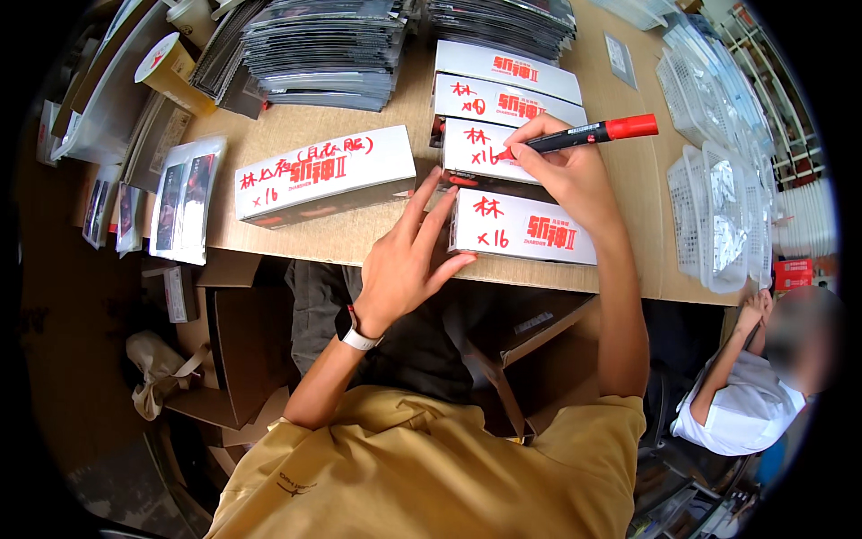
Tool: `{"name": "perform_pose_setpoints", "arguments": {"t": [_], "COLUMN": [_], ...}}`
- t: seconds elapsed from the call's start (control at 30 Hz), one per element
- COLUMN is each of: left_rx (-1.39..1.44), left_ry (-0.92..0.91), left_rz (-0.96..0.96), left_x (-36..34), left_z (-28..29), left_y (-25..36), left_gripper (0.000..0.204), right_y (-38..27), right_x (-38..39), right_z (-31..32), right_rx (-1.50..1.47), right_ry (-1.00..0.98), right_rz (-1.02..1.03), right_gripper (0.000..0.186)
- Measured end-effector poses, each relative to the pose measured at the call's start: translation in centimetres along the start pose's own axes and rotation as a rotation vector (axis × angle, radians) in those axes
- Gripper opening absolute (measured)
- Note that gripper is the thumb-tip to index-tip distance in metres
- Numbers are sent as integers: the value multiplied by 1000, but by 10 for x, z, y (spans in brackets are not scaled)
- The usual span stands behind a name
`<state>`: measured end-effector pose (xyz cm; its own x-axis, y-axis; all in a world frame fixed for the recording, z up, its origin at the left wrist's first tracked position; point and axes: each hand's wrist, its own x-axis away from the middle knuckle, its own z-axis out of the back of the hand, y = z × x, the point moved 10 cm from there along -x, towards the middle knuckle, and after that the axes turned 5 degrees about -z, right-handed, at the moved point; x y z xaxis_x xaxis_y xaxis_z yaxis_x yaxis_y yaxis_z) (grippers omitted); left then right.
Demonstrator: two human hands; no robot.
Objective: The person sits on the floor and packs stacks of media cases into white cardboard boxes. They place the cases inside, close the flaps, and then use a red marker to write text on the top of the boxes.
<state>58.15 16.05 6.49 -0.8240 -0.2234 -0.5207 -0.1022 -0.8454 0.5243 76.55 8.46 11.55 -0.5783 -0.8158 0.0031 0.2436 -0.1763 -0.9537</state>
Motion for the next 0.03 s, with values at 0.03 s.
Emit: {"name": "perform_pose_setpoints", "arguments": {"t": [0.03], "left_rx": [14], "left_ry": [11], "left_rz": [13], "left_x": [2], "left_z": [-2], "left_y": [-2], "left_gripper": [81], "right_y": [1], "right_x": [1], "right_z": [1], "right_rx": [1], "right_ry": [1], "right_rz": [-4], "right_gripper": [6]}}
